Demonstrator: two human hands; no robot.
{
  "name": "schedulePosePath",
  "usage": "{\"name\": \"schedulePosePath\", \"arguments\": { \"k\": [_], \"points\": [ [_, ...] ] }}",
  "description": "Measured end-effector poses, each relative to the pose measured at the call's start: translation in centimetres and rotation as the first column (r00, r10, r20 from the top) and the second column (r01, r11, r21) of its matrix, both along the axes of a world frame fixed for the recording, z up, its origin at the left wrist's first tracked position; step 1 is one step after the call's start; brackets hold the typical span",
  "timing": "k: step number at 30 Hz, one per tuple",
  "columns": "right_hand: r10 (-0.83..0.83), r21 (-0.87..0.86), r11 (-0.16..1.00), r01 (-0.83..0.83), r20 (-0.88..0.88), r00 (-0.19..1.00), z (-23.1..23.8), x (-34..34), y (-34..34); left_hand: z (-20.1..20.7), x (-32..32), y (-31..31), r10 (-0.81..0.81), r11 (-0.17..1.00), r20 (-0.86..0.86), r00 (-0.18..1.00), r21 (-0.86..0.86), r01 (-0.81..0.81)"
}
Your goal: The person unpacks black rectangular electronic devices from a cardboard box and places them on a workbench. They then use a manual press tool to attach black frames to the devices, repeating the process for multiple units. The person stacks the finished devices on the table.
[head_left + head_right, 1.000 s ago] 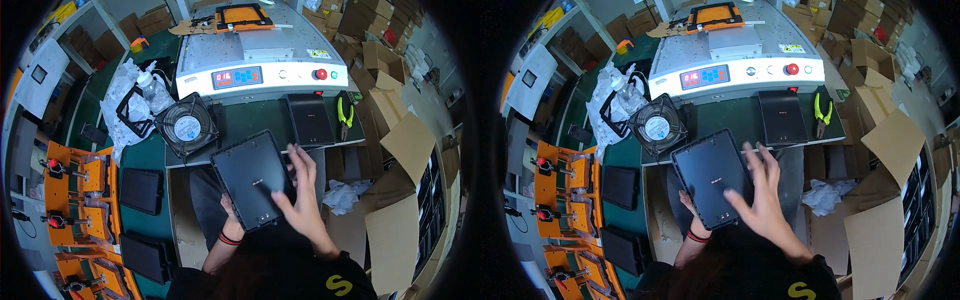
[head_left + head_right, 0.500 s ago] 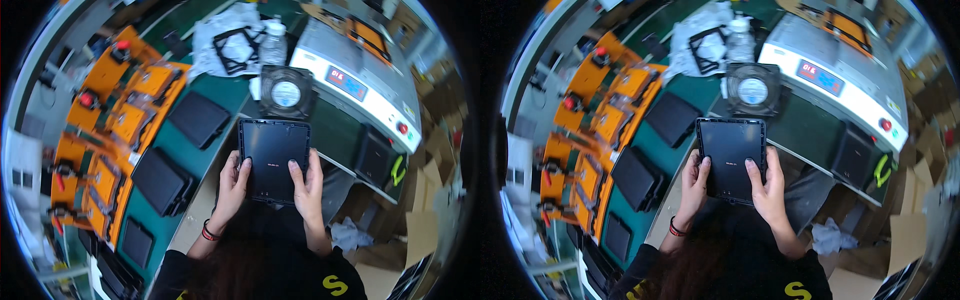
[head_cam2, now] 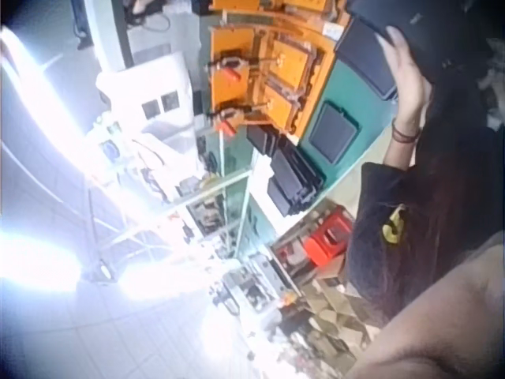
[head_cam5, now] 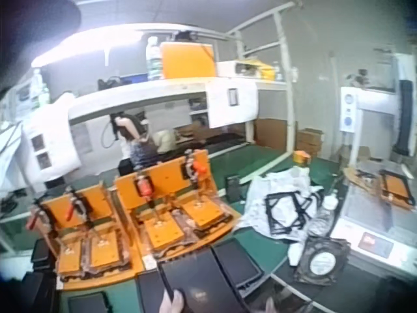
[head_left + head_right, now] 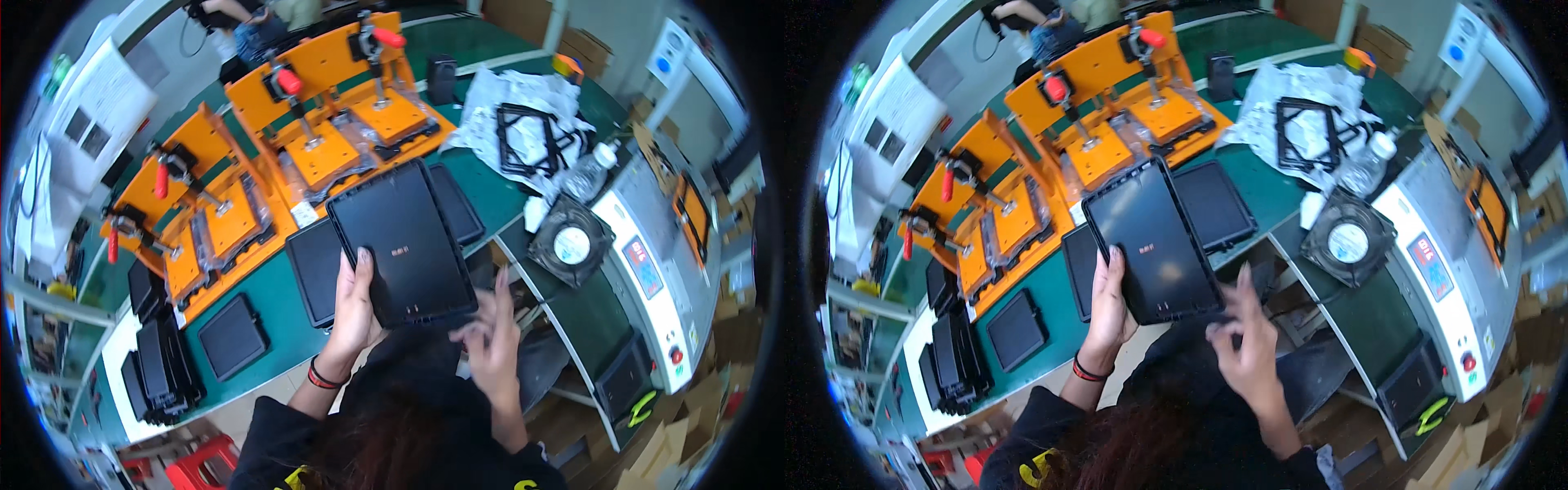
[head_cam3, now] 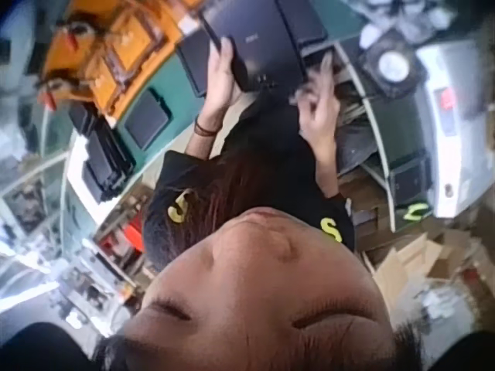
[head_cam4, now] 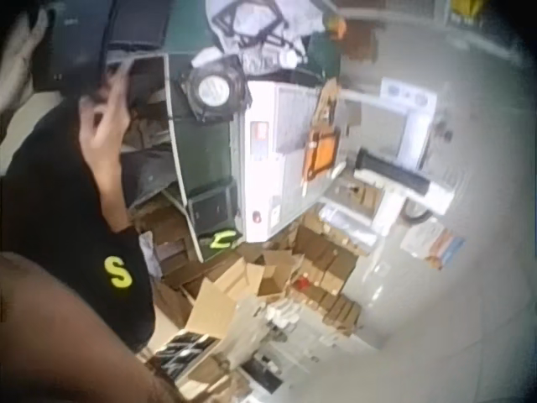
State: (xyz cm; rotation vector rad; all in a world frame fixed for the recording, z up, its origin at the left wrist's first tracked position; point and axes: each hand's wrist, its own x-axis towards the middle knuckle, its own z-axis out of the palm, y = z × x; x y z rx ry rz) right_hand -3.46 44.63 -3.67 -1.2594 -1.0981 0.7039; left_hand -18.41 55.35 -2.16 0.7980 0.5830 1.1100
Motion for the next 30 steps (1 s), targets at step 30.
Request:
{"name": "schedulePosePath", "arguments": {
  "k": [30],
  "points": [
    [0.624,0.015,0.78,-0.625,-0.087,0.776,-4.0,-23.9,10.3,19.0,-26.3,33.2,0.726,0.673,-0.659,-0.198,0.74,0.005]
  ]
}}
